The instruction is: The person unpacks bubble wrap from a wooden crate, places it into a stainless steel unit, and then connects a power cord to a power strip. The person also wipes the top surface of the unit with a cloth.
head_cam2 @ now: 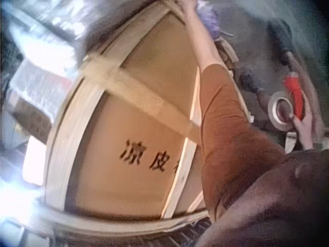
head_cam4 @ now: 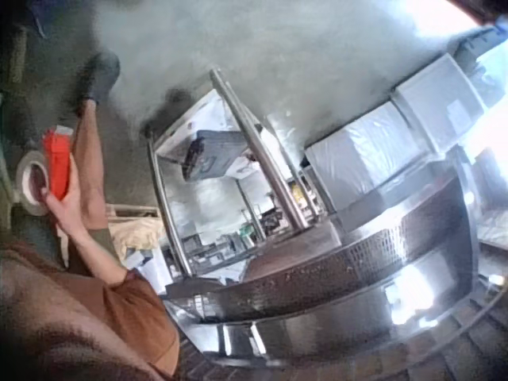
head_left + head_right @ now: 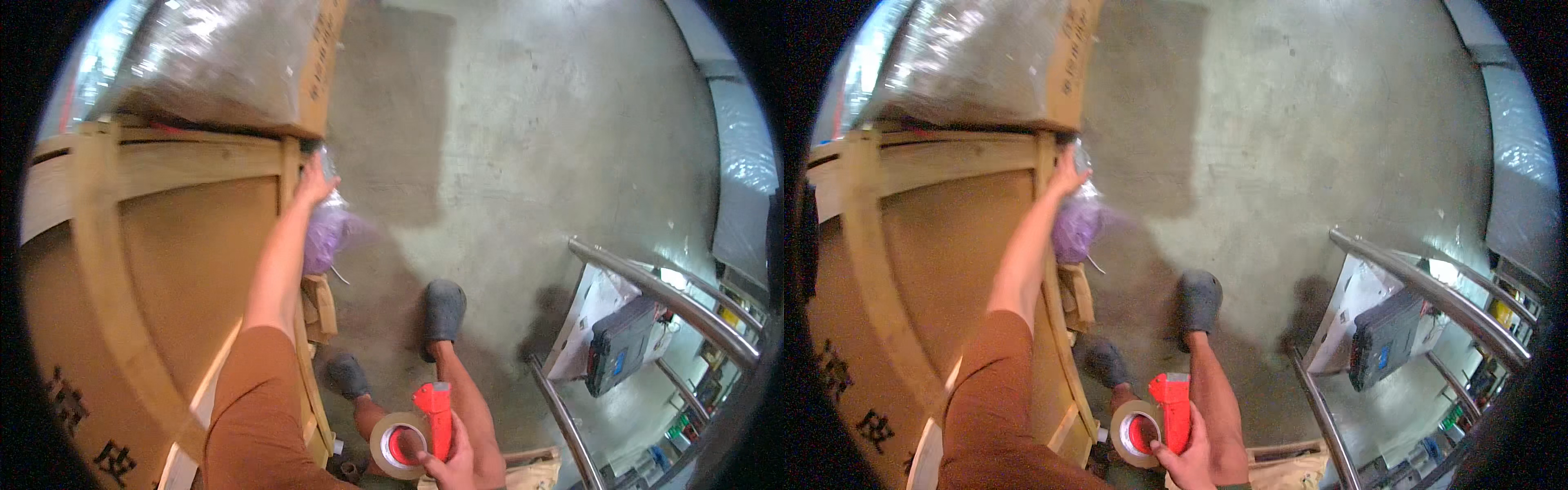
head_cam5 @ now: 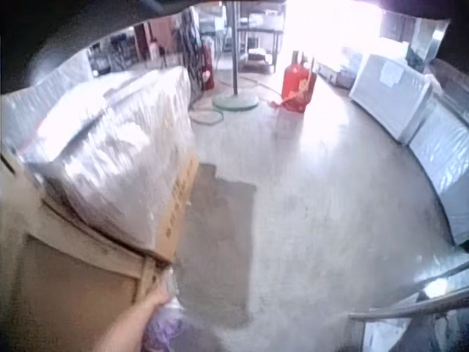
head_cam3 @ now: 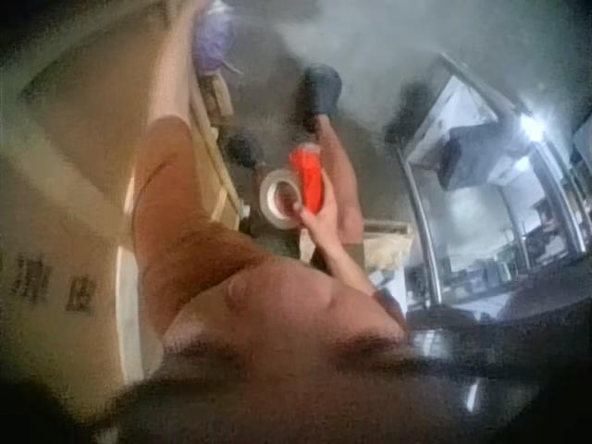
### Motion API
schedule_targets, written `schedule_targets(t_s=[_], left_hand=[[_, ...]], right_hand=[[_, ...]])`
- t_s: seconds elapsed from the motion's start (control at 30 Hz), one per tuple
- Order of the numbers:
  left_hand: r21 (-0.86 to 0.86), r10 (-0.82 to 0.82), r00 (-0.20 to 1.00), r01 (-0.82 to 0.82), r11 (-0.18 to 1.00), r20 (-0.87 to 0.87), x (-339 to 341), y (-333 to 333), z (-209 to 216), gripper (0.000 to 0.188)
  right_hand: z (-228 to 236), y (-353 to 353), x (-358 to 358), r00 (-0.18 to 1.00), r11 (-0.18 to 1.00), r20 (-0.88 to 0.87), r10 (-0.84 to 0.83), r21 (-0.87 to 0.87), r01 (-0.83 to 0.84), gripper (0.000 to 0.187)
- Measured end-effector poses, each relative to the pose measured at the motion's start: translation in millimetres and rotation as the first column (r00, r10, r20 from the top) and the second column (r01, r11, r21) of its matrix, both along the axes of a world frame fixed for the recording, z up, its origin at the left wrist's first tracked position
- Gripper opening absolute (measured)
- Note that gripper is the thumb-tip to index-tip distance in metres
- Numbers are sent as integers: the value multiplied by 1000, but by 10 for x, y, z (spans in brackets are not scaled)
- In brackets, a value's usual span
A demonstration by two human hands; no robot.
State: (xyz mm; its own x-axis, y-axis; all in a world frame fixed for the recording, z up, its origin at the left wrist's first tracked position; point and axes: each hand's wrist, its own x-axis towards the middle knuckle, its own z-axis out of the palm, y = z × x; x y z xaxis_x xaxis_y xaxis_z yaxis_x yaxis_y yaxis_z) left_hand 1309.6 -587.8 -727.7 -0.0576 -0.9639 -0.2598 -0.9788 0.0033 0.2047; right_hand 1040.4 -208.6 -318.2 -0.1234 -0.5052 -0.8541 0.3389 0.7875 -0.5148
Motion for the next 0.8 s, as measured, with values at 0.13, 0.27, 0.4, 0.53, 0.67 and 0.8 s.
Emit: schedule_targets(t_s=[0.13, 0.27, 0.4, 0.53, 0.67, 0.8], left_hand=[[407, 170, 985, -159, 900, 10, -147, 106, -202, 51], [173, -71, 957, 123, 977, -283, -789, 945, 997, 26], [-98, 108, 716, -240, 966, -690, -1180, 1687, 2733, 25], [286, 406, 61, -615, 735, -912, -843, 1502, 4168, 28], [380, 339, -177, -517, 767, -924, -525, 1073, 5396, 34], [391, 383, -92, -334, 858, -919, -577, 845, 6609, 45]], right_hand=[[30, -99, -61, 962, 987, -234, 141, 113, -117, 85], [-51, 33, 17, 995, 996, -82, -56, 67, 62, 90], [-173, 237, 212, 983, 986, -103, -150, 62, 157, 82], [132, 218, 314, 930, 972, -294, -221, 12, 235, 78], [974, 23, 215, 885, 925, -290, -365, -223, 309, 79], [2247, -49, -182, 796, 823, -427, -428, -549, 148, 91]])
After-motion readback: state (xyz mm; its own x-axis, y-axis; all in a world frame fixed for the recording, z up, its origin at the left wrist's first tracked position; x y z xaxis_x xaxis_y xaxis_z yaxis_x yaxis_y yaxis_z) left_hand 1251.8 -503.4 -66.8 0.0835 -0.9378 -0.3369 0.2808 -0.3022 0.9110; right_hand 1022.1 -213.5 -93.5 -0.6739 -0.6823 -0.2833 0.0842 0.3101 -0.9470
